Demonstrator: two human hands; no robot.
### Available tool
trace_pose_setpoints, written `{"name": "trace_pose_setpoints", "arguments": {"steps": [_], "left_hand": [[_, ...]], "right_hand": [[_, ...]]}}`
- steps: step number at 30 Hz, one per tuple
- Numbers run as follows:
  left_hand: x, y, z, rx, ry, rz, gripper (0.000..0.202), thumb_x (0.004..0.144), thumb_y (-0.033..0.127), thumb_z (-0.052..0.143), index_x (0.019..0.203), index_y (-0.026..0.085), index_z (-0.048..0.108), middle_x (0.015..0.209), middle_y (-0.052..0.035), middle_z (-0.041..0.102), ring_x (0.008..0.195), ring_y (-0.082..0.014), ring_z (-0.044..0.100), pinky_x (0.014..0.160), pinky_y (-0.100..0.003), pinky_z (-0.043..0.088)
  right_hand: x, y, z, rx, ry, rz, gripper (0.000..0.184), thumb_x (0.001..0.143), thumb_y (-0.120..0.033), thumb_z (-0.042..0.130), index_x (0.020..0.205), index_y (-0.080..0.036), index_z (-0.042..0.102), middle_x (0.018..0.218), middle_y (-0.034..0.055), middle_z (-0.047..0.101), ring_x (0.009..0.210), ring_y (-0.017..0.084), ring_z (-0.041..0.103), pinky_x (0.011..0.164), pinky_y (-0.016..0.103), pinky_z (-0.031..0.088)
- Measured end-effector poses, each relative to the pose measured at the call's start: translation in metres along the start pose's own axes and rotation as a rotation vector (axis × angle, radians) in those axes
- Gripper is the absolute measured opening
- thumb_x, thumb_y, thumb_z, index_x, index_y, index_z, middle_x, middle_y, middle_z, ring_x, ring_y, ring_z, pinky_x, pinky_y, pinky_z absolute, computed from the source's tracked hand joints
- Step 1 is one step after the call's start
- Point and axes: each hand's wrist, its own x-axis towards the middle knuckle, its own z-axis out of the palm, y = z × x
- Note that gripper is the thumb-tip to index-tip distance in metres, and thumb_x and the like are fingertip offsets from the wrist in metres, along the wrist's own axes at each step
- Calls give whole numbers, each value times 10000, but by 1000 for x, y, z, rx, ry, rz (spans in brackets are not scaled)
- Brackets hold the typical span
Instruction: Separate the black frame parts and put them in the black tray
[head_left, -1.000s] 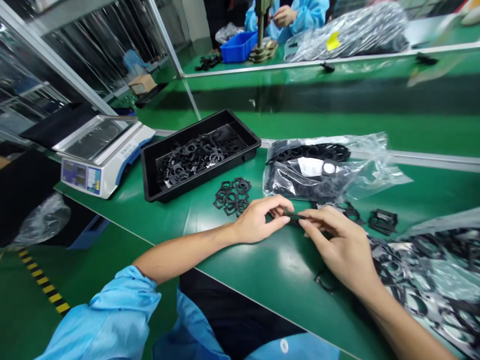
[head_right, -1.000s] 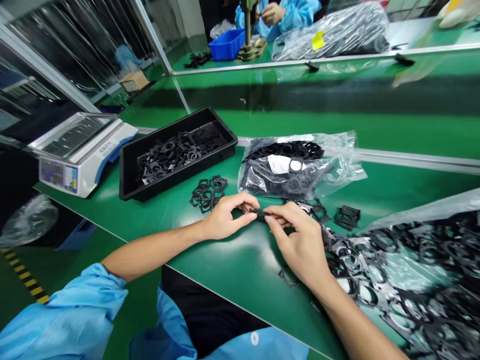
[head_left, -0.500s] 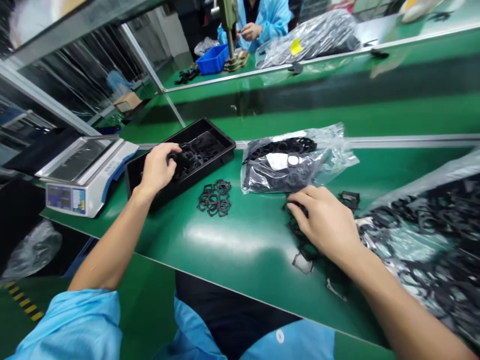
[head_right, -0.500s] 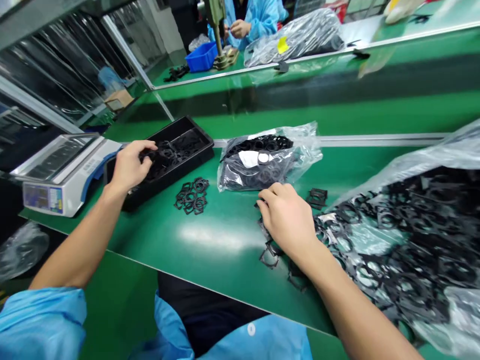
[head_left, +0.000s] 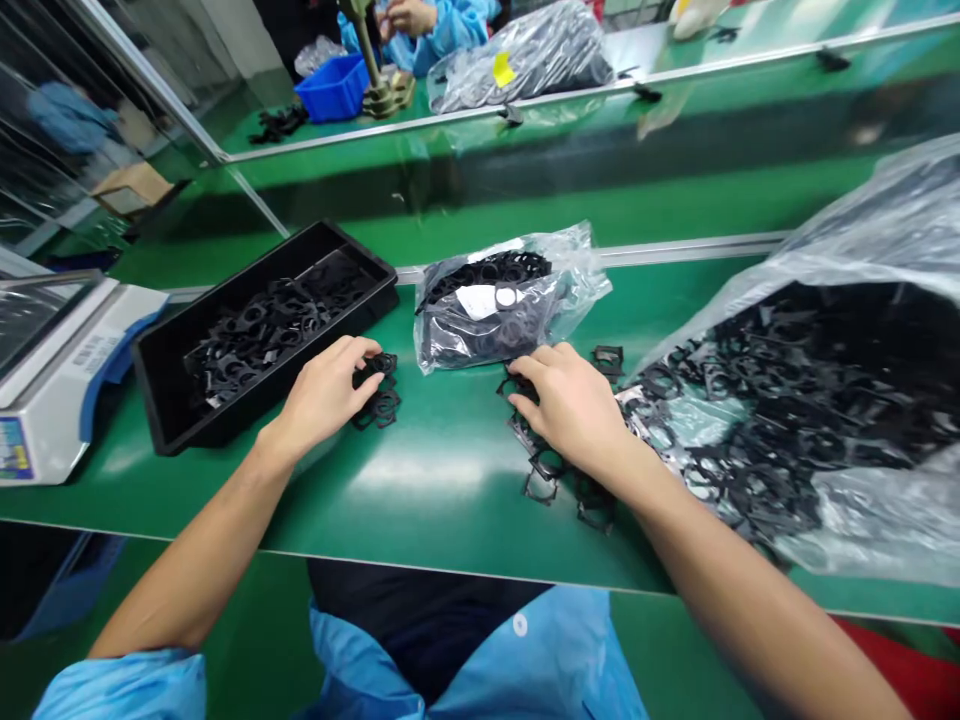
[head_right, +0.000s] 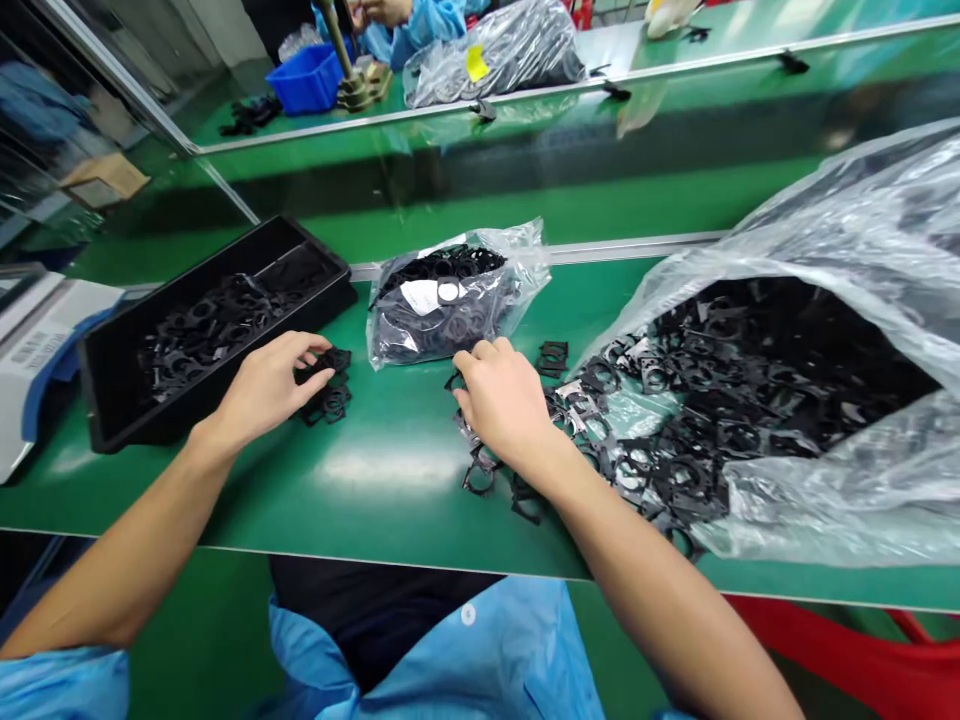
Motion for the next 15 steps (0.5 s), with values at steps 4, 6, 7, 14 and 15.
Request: {"name": "trace_pose_setpoints", "arguments": {"steps": [4, 6, 7, 14, 15], "left_hand": [[2, 4, -17, -63, 65, -6, 269, 865, 306, 599, 1111, 203, 634, 1043, -74, 716, 857, -221, 681, 841, -372, 573], [4, 5, -25, -111, 114, -41, 322, 853, 302, 603, 1161, 210, 625, 1088, -70, 729, 872, -213, 693, 848, -366, 591], [5, 5, -28, -124, 130, -58, 337, 846, 300, 608, 1173, 217, 625, 1096, -65, 733, 884, -215, 698, 856, -369, 596], [18, 25, -34, -150, 166, 55, 308, 840, 254, 603, 1136, 192, 659, 1061, -54, 761, 930, -221, 724, 919, -384, 588], [20, 32, -30, -175, 193, 105, 311, 847, 232, 600, 1150, 183, 656, 1080, -56, 760, 949, -213, 727, 924, -369, 586]], "right_hand": [[1, 0, -1, 75, 22, 39, 130, 893, -241, 752, 1010, -187, 733, 982, 107, 755, 972, 296, 624, 745, 368, 480], [1, 0, 0, 86, -2, 38, 148, 883, -266, 770, 1001, -184, 737, 986, 102, 763, 988, 296, 630, 751, 360, 473], [2, 1, 2, 97, -19, 38, 165, 873, -284, 783, 995, -182, 739, 983, 98, 766, 987, 293, 634, 746, 353, 467], [2, 3, 7, 191, 86, 60, 30, 890, -175, 692, 873, -198, 702, 879, 78, 745, 908, 266, 650, 709, 339, 465], [2, 2, 6, 236, 149, 70, 61, 889, -149, 660, 870, -197, 692, 866, 77, 732, 891, 260, 654, 721, 344, 476]]}}
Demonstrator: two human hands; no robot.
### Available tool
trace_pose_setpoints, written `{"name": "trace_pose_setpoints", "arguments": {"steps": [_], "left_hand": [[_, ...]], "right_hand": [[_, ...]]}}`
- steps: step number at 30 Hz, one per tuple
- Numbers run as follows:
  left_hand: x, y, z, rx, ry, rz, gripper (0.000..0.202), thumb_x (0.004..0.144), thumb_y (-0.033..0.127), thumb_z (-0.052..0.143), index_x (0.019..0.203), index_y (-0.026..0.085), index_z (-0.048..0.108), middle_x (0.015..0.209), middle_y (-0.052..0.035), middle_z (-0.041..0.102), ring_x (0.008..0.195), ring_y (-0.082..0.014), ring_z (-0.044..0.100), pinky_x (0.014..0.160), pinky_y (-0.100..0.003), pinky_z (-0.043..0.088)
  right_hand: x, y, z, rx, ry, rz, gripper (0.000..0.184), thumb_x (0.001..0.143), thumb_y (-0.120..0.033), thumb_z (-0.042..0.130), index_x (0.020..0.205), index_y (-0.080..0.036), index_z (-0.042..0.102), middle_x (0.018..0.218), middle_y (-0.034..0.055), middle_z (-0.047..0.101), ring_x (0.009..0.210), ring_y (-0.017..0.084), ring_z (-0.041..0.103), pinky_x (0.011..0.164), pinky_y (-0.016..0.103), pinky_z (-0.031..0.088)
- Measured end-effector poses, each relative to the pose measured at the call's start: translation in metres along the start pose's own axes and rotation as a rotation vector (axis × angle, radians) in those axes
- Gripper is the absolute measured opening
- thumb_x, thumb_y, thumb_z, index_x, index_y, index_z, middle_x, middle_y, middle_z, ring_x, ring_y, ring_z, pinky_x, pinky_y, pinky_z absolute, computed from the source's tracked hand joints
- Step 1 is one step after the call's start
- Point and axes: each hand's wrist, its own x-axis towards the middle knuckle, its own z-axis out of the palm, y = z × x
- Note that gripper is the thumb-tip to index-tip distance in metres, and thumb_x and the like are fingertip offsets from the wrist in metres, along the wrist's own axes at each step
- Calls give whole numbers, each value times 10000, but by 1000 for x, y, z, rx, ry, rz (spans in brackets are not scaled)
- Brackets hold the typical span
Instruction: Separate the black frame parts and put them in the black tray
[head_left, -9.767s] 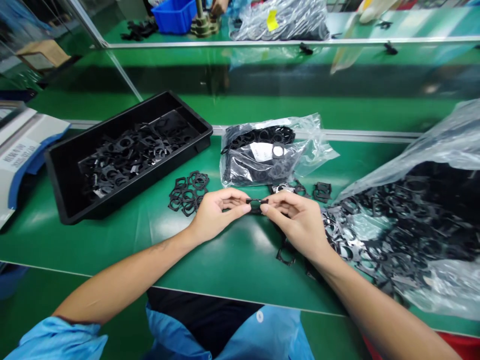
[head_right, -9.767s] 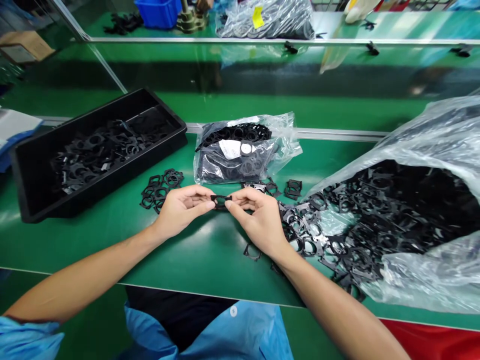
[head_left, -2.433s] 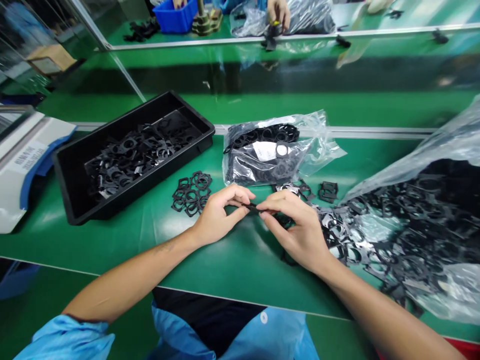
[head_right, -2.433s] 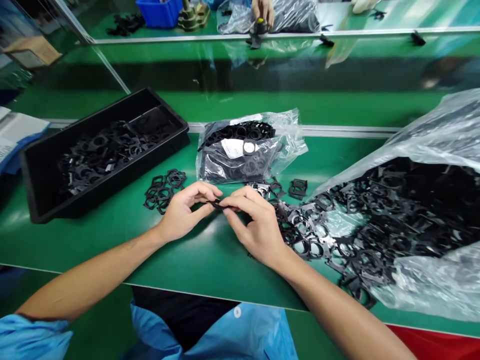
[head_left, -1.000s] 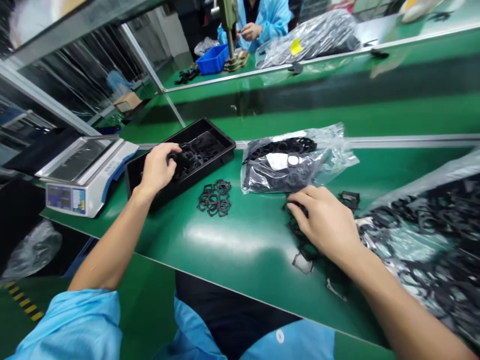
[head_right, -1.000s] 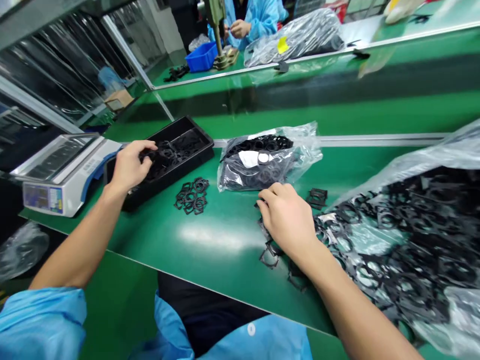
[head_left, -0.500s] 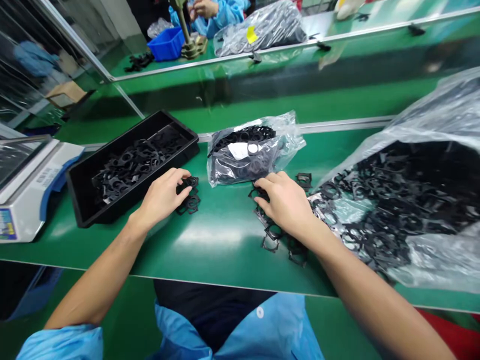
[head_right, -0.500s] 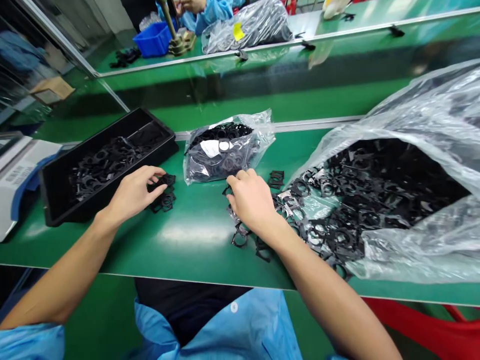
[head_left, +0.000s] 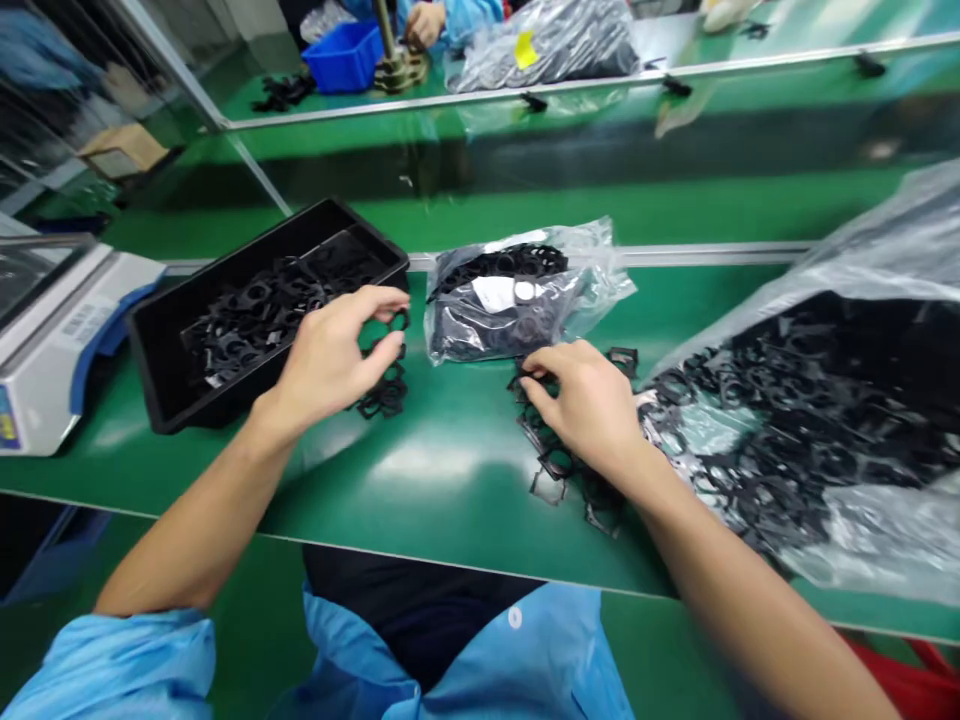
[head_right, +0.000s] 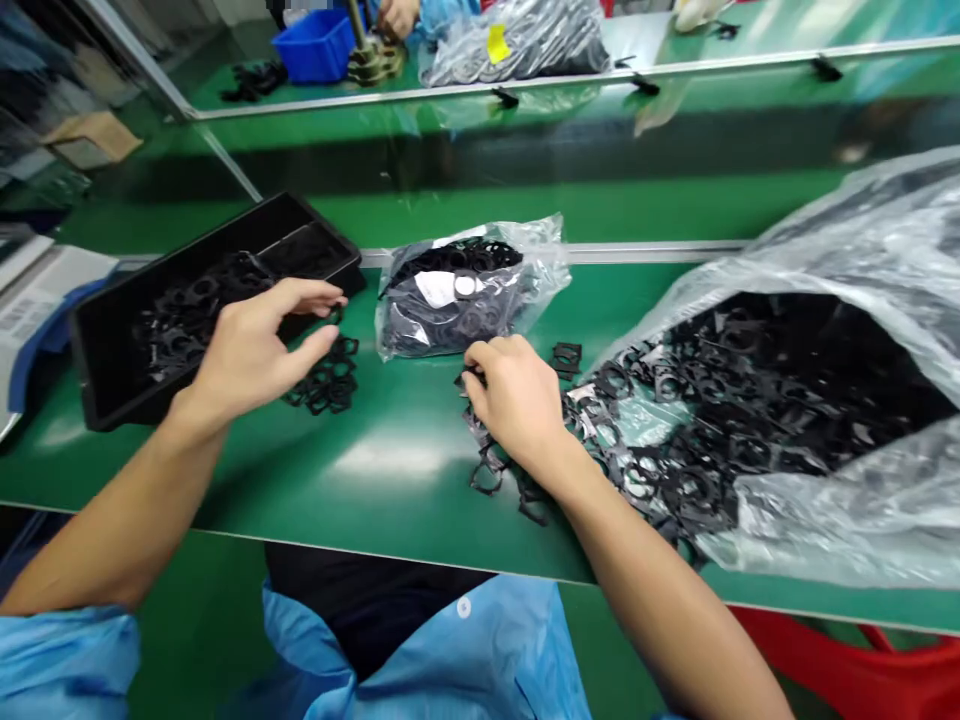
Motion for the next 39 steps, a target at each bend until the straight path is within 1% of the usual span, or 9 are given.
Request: {"name": "trace_pose_setpoints", "arguments": {"steps": [3, 8, 12, 15, 19, 23, 31, 36, 39], "left_hand": [[1, 15, 24, -120, 85, 142, 288, 880, 184, 595, 1161, 157, 651, 1093, -67, 759, 947, -185, 729, 918, -325, 584], [-20, 22, 69, -337, 249, 209, 304, 925, 169, 613, 1228, 151, 611, 1103, -88, 752, 973, -170, 727, 921, -300, 589], [-34, 20, 80, -411, 244, 198, 429, 905, 174, 663, 1317, 148, 545, 1119, -103, 728, 959, -171, 726, 914, -312, 601], [-35, 21, 80, -411, 195, 262, 377, 914, 187, 659, 1277, 160, 561, 1095, -107, 725, 983, -193, 715, 902, -344, 603], [-35, 24, 79, -402, 153, 301, 333, 928, 177, 642, 1252, 162, 569, 1089, -115, 727, 1010, -211, 699, 905, -374, 593], [-37, 24, 78, -399, 141, 305, 306, 926, 172, 649, 1226, 168, 586, 1082, -113, 725, 994, -208, 692, 891, -374, 585], [-37, 28, 77, -399, 137, 331, 275, 924, 140, 630, 1195, 184, 610, 1057, -95, 723, 969, -203, 688, 864, -372, 580], [-38, 28, 76, -394, 193, 310, 286, 918, 163, 643, 1202, 180, 610, 1053, -95, 720, 990, -210, 683, 885, -373, 573], [-38, 27, 76, -393, 184, 319, 285, 917, 175, 647, 1200, 189, 613, 1058, -92, 721, 987, -211, 685, 883, -375, 573]], "right_hand": [[-1, -7, -1, 322, 126, 23, 132, 873, -113, 590, 943, -192, 668, 882, 59, 696, 811, 203, 667, 747, 332, 522], [-5, -18, 6, 1006, -59, 255, 269, 829, -179, 629, 1096, -199, 617, 868, -4, 614, 682, 121, 687, 691, 273, 578], [-6, -19, 15, 1206, -157, 437, 275, 773, -206, 728, 1037, -192, 652, 840, -19, 620, 666, 125, 714, 708, 282, 593], [-6, -18, 18, 1307, -206, 518, 297, 753, -216, 775, 1033, -195, 676, 829, -20, 644, 674, 138, 730, 707, 286, 604], [-9, -20, 19, 1387, -211, 523, 391, 771, -206, 772, 1148, -246, 677, 836, -35, 659, 706, 144, 745, 773, 320, 631], [-11, -22, 19, 1380, -228, 479, 310, 782, -223, 793, 1086, -229, 731, 882, -12, 689, 739, 144, 753, 805, 308, 630], [-10, -24, 17, 1336, -298, 486, 337, 817, -449, 803, 1026, -201, 710, 779, 9, 742, 712, 165, 755, 697, 280, 613], [-9, -25, 13, 1191, -201, 449, 280, 857, -407, 750, 1008, -172, 736, 715, 18, 734, 602, 121, 644, 602, 250, 562], [-8, -27, 13, 1240, -177, 456, 203, 844, -357, 760, 944, -188, 712, 752, 14, 730, 642, 121, 656, 647, 254, 577]]}}
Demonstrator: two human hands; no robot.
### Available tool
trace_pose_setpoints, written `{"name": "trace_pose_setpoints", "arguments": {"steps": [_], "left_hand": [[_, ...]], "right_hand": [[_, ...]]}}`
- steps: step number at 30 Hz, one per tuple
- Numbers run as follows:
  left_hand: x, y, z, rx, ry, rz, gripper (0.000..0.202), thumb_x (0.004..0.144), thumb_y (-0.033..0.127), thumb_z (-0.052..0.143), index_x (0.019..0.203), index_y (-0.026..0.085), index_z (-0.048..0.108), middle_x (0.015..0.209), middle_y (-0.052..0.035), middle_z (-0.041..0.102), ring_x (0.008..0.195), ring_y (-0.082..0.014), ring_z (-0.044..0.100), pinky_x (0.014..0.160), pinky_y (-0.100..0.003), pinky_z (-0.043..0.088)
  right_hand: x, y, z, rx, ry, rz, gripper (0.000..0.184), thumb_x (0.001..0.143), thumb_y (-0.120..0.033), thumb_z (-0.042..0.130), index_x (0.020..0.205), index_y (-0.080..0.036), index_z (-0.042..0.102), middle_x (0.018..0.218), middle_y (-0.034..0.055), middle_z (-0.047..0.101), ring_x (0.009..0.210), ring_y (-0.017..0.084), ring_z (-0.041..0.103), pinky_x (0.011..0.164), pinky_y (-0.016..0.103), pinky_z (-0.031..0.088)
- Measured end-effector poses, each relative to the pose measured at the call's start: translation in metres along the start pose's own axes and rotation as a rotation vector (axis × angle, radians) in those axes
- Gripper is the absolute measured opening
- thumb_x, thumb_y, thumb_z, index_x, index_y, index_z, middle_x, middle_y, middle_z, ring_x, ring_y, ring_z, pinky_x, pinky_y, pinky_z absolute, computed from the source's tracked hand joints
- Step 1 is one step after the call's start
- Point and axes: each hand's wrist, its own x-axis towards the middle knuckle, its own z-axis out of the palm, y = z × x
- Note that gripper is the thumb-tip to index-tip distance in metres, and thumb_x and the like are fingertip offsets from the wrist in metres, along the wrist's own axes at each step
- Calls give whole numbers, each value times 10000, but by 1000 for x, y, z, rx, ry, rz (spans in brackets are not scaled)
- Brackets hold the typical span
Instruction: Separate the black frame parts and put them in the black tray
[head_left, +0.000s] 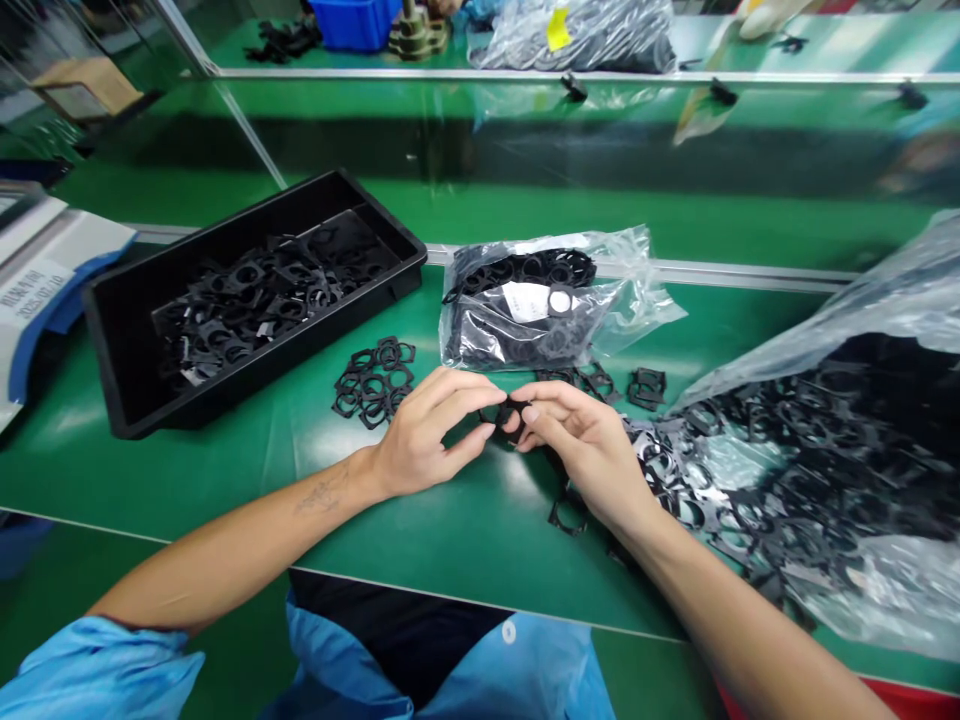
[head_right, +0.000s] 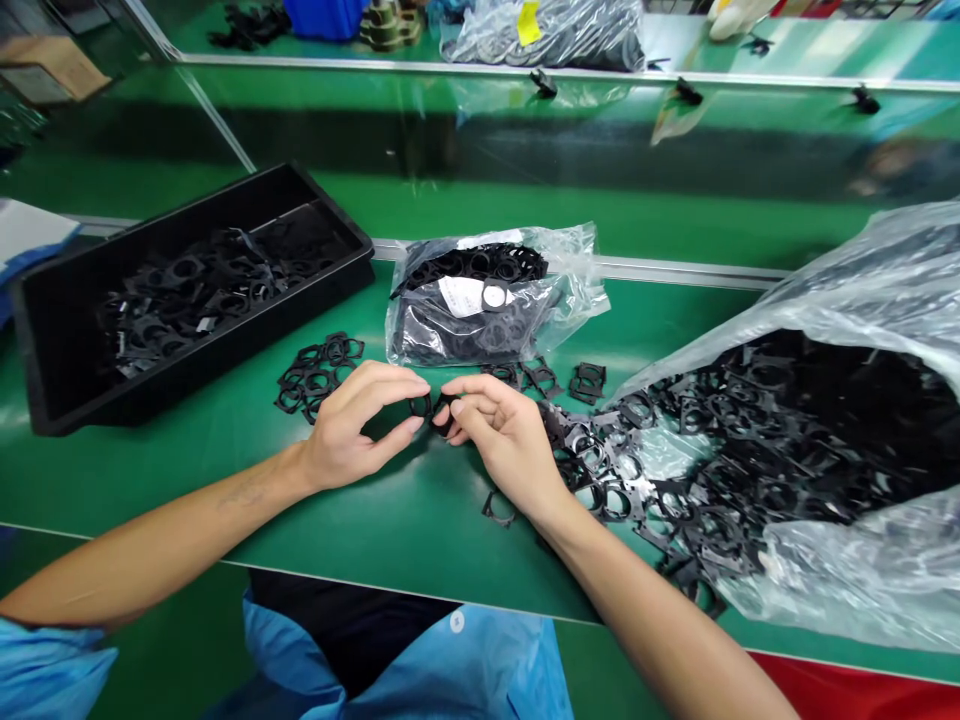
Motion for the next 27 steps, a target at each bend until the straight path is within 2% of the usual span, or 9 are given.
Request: {"name": "trace_pose_setpoints", "arguments": {"steps": [3, 7, 12, 15, 22, 27], "left_hand": [[-1, 0, 1, -15, -29, -15, 260, 927, 187, 638, 1187, 188, 619, 1043, -93, 721, 962, -206, 689, 862, -371, 579], [-2, -1, 1, -40, -102, -24, 238, 940, 191, 620, 1178, 194, 625, 1041, -90, 726, 951, -199, 695, 846, -363, 581], [-2, -1, 1, -34, -121, -26, 256, 937, 168, 622, 1191, 194, 615, 1065, -91, 731, 970, -199, 701, 868, -366, 582], [-2, 0, 0, -22, -110, -24, 246, 931, 142, 624, 1172, 187, 627, 1060, -91, 715, 960, -186, 695, 866, -344, 589], [-3, -1, 0, 47, -67, -33, 251, 932, 108, 601, 1155, 210, 653, 1011, -64, 679, 918, -171, 675, 842, -327, 586], [-2, -2, -1, 4, -75, -62, 58, 932, 142, 630, 959, 193, 624, 848, -26, 655, 751, -135, 615, 697, -264, 527]], "right_hand": [[1, 2, 1, 52, -4, 16, 235, 792, -353, 818, 914, -201, 685, 799, 4, 715, 705, 132, 687, 716, 274, 601], [3, 6, 0, 49, 3, 25, 292, 796, -441, 816, 892, -204, 675, 787, 4, 711, 733, 140, 698, 736, 281, 610], [4, 6, -3, 53, 18, 59, 353, 773, -389, 841, 1026, -209, 671, 755, -8, 748, 694, 128, 698, 721, 257, 586], [4, 2, -4, 46, -21, 105, 275, 767, -377, 833, 924, -181, 722, 797, 25, 764, 720, 137, 699, 704, 256, 575], [4, -2, -5, 124, -42, 152, 259, 653, -289, 895, 800, -185, 709, 836, -7, 703, 722, 116, 661, 724, 265, 599], [4, -3, -3, 33, -2, 121, 277, 682, -348, 879, 766, -183, 673, 765, -3, 683, 659, 108, 637, 687, 254, 575]]}}
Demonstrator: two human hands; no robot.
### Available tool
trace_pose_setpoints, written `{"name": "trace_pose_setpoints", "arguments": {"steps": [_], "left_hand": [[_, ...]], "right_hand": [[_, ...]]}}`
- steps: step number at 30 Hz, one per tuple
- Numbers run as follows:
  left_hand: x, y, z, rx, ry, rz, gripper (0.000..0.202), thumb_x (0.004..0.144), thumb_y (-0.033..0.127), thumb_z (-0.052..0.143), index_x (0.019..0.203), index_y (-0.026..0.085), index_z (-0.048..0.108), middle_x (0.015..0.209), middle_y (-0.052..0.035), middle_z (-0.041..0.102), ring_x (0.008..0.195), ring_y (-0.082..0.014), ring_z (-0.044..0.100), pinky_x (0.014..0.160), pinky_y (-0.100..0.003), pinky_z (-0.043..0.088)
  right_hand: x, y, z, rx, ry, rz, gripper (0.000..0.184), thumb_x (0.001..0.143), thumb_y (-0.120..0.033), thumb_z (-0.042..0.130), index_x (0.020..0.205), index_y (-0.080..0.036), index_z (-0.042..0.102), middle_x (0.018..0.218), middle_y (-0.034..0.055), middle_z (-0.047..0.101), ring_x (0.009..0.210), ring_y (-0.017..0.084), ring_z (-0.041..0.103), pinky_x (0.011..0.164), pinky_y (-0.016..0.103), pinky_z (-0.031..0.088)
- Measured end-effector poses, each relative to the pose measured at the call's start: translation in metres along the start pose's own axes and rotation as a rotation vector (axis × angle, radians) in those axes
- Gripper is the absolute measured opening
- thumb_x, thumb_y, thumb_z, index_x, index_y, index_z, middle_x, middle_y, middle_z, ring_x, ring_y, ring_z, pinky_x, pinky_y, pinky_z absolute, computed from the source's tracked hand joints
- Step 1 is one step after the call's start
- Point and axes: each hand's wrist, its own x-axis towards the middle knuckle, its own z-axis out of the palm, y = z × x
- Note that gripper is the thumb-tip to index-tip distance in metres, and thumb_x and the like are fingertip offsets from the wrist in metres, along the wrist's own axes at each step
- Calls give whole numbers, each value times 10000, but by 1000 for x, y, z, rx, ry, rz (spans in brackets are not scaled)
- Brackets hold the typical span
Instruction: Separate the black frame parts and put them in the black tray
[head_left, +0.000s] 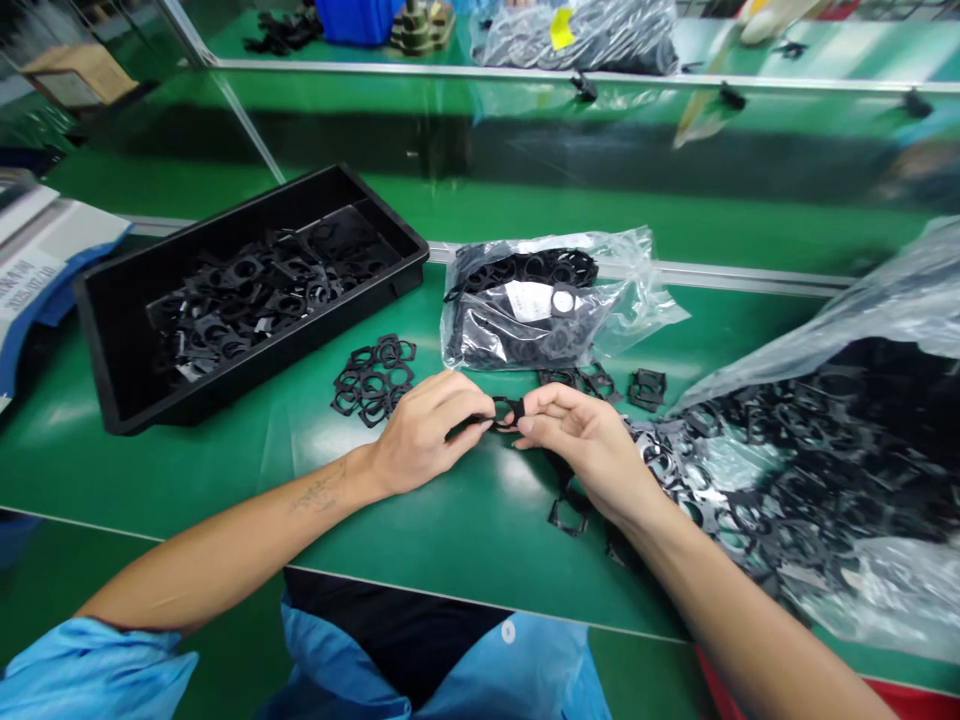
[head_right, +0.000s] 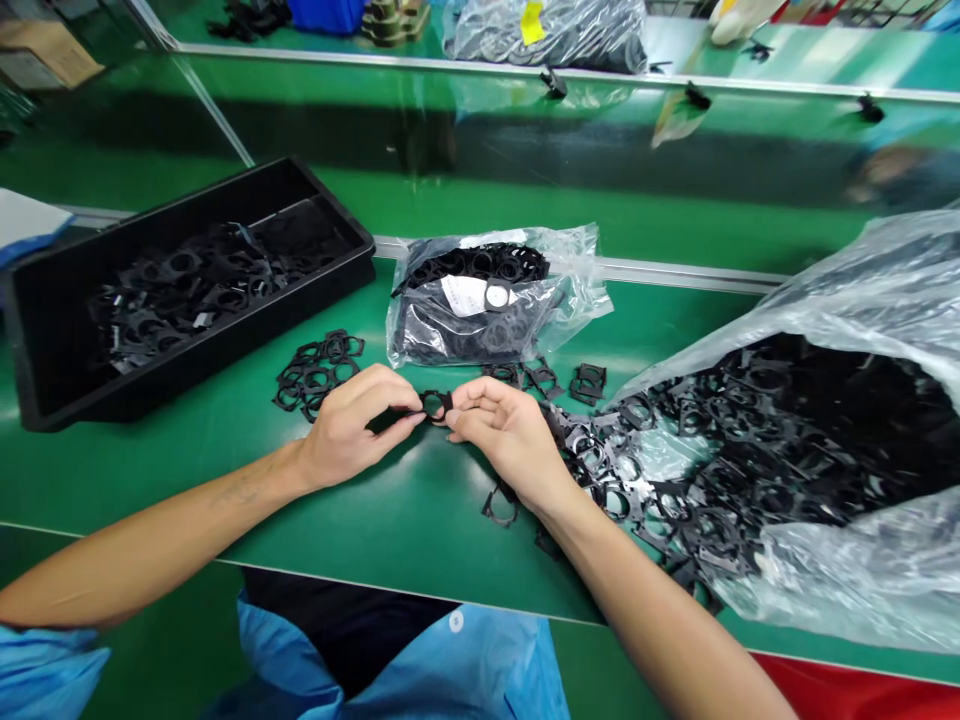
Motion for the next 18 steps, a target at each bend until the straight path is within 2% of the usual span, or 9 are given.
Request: {"name": "trace_pose_setpoints", "arguments": {"steps": [4, 9, 14, 16, 18], "left_hand": [[2, 2, -1, -121, -4, -60, 158, 932, 157, 622, 819, 201, 520, 752, 9, 594, 630, -100, 526, 576, -224, 459], [4, 1, -1, -157, 32, -101, 266, 908, 131, 623, 745, 208, 427, 807, -14, 661, 684, -108, 589, 617, -240, 481], [3, -3, -1, -154, 24, -97, 159, 894, 192, 704, 788, 183, 586, 837, -40, 719, 811, -149, 700, 744, -275, 564], [2, -3, 0, -157, 13, -84, 64, 895, 213, 716, 887, 176, 664, 939, -76, 757, 895, -174, 733, 818, -308, 596], [1, -4, 1, -150, 6, -72, 121, 900, 230, 718, 1005, 173, 697, 1067, -114, 767, 992, -201, 744, 893, -351, 613]], "right_hand": [[-1, -1, 1, -92, 71, -74, 284, 712, -397, 863, 773, -196, 672, 677, -5, 666, 595, 118, 605, 645, 272, 570], [-2, 0, 2, 6, 52, -34, 310, 693, -384, 885, 781, -195, 655, 751, 23, 729, 705, 170, 730, 752, 311, 603], [-1, 2, 1, 124, -40, 48, 290, 649, -271, 909, 772, -189, 659, 737, -12, 694, 768, 190, 774, 769, 288, 602], [0, 2, 0, 143, -66, 58, 285, 649, -248, 905, 821, -191, 685, 785, -3, 713, 786, 191, 773, 776, 300, 609], [0, 3, -1, 152, -58, 44, 295, 660, -248, 897, 886, -197, 715, 841, 7, 733, 781, 179, 766, 788, 310, 614]]}}
